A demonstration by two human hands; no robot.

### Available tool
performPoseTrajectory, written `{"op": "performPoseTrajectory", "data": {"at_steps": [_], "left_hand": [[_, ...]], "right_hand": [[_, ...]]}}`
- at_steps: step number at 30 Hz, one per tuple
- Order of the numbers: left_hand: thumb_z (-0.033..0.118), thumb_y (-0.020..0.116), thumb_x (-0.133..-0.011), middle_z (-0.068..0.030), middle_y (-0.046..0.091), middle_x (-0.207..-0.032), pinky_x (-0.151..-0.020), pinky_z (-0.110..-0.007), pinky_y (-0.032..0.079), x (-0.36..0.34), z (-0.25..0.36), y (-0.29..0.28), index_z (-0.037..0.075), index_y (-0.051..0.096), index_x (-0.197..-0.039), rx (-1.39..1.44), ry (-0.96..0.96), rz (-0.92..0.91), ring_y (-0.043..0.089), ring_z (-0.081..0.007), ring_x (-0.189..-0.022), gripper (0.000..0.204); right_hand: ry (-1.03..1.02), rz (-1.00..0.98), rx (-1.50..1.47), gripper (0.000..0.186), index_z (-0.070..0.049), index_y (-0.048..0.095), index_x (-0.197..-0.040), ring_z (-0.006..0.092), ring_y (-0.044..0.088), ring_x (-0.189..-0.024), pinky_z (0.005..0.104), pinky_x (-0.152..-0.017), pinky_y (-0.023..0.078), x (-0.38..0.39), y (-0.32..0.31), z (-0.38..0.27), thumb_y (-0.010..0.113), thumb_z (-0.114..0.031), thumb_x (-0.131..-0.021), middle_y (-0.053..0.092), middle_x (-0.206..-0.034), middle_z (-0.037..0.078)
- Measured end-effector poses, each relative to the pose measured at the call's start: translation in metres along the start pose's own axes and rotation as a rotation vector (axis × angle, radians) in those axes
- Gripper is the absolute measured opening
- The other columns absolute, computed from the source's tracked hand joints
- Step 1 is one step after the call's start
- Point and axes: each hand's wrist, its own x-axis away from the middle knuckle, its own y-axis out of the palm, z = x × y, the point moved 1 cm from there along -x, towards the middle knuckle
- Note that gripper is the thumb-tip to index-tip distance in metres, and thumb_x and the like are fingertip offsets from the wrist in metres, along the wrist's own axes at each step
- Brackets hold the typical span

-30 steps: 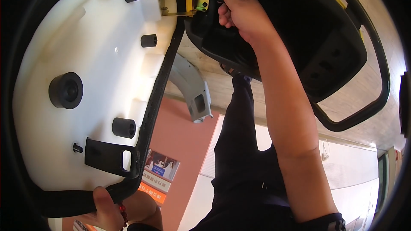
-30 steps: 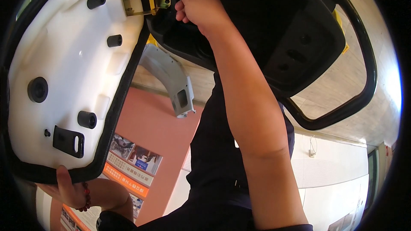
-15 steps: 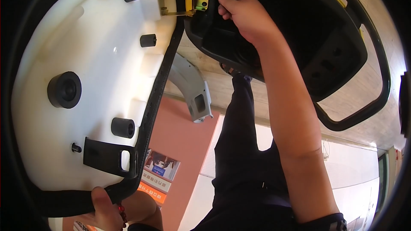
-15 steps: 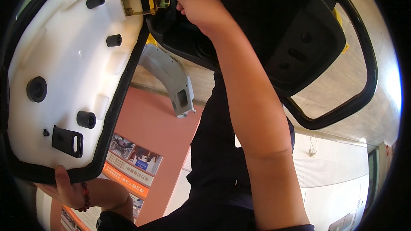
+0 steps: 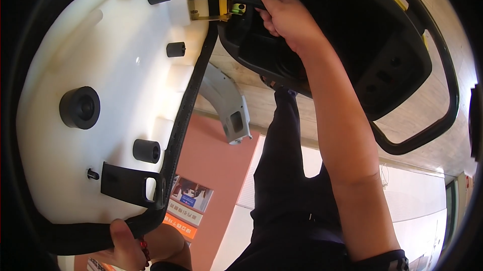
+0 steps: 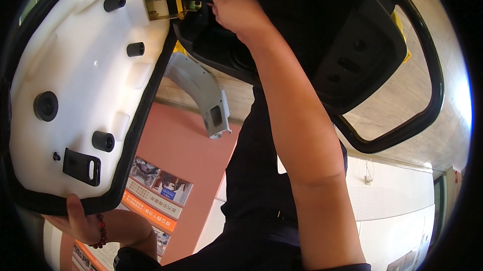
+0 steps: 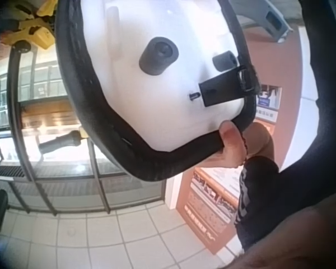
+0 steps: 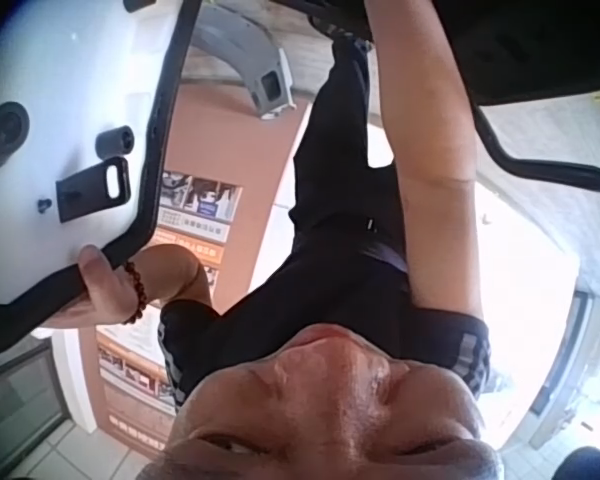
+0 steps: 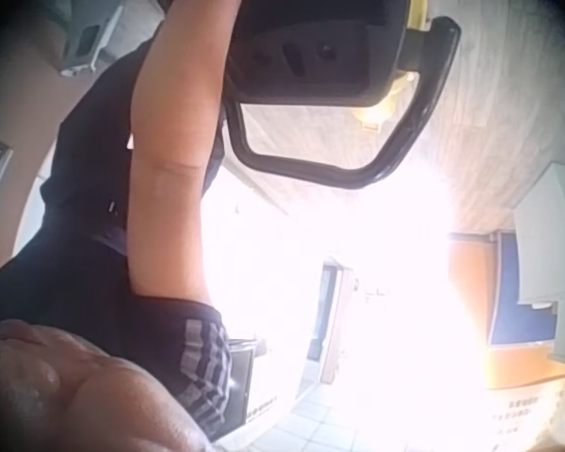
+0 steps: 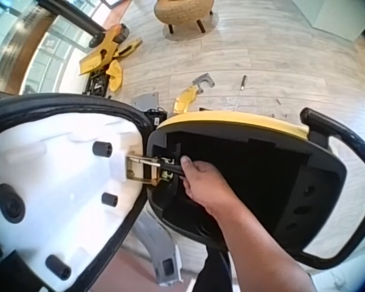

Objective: Tightening the hinge bolts of an electric scooter seat using a nut driver.

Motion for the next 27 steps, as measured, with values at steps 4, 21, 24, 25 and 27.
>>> {"op": "performPoseTrajectory", "data": {"at_steps": [4, 21, 24, 25, 27], "left_hand": [[0.001, 0.069, -0.066, -0.0226, 0.049, -0.112, -0.072, -0.031, 0.048, -0.001, 0.0, -0.001, -0.009, 0.032, -0.125, -0.003, -0.031, -0.009, 0.056, -0.0257, -0.088, 0.07], [0.001, 0.069, -0.067, -0.026, 0.047, -0.115, -0.074, -0.033, 0.049, -0.001, 0.0, 0.002, -0.012, 0.032, -0.123, 0.028, 0.02, -0.007, 0.056, -0.0276, -0.092, 0.068], [0.0, 0.068, -0.066, -0.0263, 0.048, -0.113, -0.073, -0.033, 0.049, -0.002, 0.0, 0.001, -0.012, 0.033, -0.123, 0.047, 0.018, -0.007, 0.057, -0.0283, -0.091, 0.068], [0.0, 0.068, -0.066, -0.0263, 0.048, -0.113, -0.073, -0.033, 0.049, -0.002, 0.0, 0.002, -0.012, 0.033, -0.123, 0.048, 0.021, -0.006, 0.057, -0.0283, -0.091, 0.068], [-0.001, 0.068, -0.065, -0.0263, 0.05, -0.111, -0.072, -0.033, 0.049, -0.002, 0.001, 0.001, -0.012, 0.035, -0.121, 0.033, 0.035, 0.022, 0.057, -0.0285, -0.088, 0.066]], "right_hand": [[-0.069, 0.035, -0.161, 0.031, 0.001, 0.048, -0.084, 0.0097, 0.041, -0.052, 0.0223, -0.047, 0.034, 0.003, 0.001, 0.005, 0.053, -0.029, -0.09, 0.045, -0.064, 0.002], [-0.048, 0.039, -0.005, 0.027, 0.001, 0.05, -0.091, 0.0109, 0.046, -0.053, 0.0227, -0.049, 0.039, 0.0, -0.002, -0.008, 0.054, -0.026, -0.088, 0.049, -0.065, 0.003], [-0.108, 0.084, 0.047, 0.029, 0.001, 0.052, -0.09, 0.0119, 0.048, -0.052, 0.024, -0.049, 0.042, 0.005, 0.002, -0.004, 0.054, -0.028, -0.088, 0.052, -0.067, 0.005], [-0.151, 0.13, 0.07, 0.03, 0.0, 0.053, -0.085, 0.0118, 0.048, -0.052, 0.0239, -0.049, 0.042, 0.007, 0.004, -0.004, 0.054, -0.03, -0.088, 0.052, -0.067, 0.005], [-0.106, 0.13, 0.136, 0.03, 0.0, 0.054, -0.088, 0.0117, 0.048, -0.054, 0.0239, -0.05, 0.042, 0.006, 0.002, -0.008, 0.054, -0.03, -0.088, 0.053, -0.067, 0.005]]}}
